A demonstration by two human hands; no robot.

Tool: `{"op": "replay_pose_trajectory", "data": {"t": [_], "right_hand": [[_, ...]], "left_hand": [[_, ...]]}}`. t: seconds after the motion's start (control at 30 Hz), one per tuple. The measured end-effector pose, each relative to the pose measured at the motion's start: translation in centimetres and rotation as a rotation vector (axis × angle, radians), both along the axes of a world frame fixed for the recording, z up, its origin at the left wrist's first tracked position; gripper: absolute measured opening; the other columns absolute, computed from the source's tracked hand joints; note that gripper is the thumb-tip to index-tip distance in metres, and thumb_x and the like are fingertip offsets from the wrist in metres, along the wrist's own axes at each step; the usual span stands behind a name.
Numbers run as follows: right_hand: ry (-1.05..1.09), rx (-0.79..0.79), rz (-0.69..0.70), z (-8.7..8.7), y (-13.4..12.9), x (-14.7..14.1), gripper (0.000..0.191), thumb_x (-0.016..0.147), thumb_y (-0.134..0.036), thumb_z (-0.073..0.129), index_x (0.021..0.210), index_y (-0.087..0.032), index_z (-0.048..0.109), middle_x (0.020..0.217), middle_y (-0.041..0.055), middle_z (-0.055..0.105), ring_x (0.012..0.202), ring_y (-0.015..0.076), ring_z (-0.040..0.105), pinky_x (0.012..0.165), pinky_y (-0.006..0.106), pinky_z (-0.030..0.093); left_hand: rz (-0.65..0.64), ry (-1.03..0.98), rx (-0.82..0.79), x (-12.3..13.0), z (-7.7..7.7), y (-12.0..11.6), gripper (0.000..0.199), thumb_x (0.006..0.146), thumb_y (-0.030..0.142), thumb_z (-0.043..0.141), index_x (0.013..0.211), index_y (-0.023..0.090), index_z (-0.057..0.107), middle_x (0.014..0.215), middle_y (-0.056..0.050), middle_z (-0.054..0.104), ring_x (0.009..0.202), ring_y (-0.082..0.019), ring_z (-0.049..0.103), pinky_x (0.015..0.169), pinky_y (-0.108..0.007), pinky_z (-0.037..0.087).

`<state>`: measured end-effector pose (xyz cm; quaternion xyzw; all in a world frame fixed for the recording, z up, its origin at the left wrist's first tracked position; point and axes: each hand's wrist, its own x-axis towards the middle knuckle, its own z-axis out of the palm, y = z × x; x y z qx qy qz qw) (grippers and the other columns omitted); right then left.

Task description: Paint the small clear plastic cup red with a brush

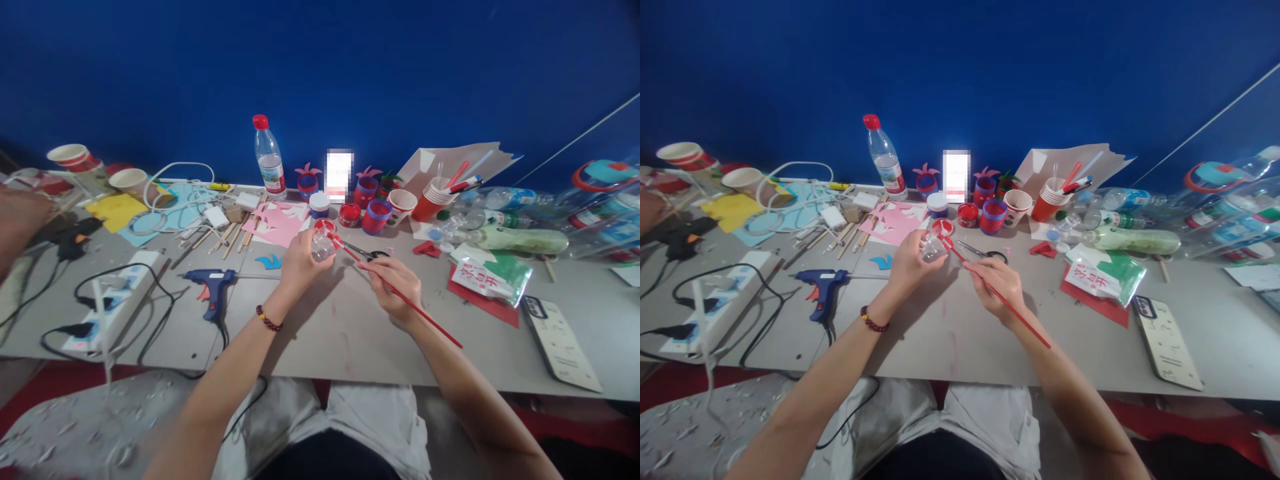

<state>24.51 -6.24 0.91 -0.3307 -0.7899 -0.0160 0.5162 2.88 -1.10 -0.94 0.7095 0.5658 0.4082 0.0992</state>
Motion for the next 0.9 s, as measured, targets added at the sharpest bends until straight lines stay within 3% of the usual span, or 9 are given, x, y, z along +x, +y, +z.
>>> {"op": "replay_pose_trajectory", "data": {"t": [0.33, 0.63, 0.9], "right_hand": [[0.005, -0.017, -0.008, 0.35, -0.13, -0.02, 0.030, 0.091, -0.007, 0.057, 0.108, -0.023, 0.076, 0.084, 0.0042, 0.075, 0.081, 0.0177, 0.071, 0.071, 0.031, 0.060], [0.025, -0.012, -0.035, 0.03, -0.16, 0.25, 0.030, 0.091, -0.008, 0.056, 0.108, -0.024, 0.075, 0.087, 0.0042, 0.077, 0.085, 0.0192, 0.072, 0.074, 0.034, 0.061], [0.063, 0.020, -0.052, -0.52, 0.16, 0.34, 0.034, 0.090, -0.007, 0.057, 0.113, -0.025, 0.074, 0.089, 0.0044, 0.078, 0.084, 0.0193, 0.073, 0.075, 0.035, 0.062]], "left_hand": [[0.055, -0.046, 0.021, -0.55, -0.51, 0.62, 0.056, 0.073, 0.034, 0.082, 0.117, 0.022, 0.051, 0.109, -0.009, 0.066, 0.098, -0.026, 0.066, 0.084, -0.042, 0.056], [-0.031, -0.081, 0.103, -0.76, -0.49, 0.84, 0.059, 0.075, 0.032, 0.082, 0.122, 0.024, 0.049, 0.113, -0.010, 0.063, 0.106, -0.028, 0.064, 0.090, -0.046, 0.056], [-0.120, 0.051, 0.097, -0.24, -0.66, 0.36, 0.055, 0.079, 0.028, 0.078, 0.125, 0.023, 0.048, 0.115, -0.011, 0.064, 0.108, -0.029, 0.063, 0.092, -0.046, 0.054]]}}
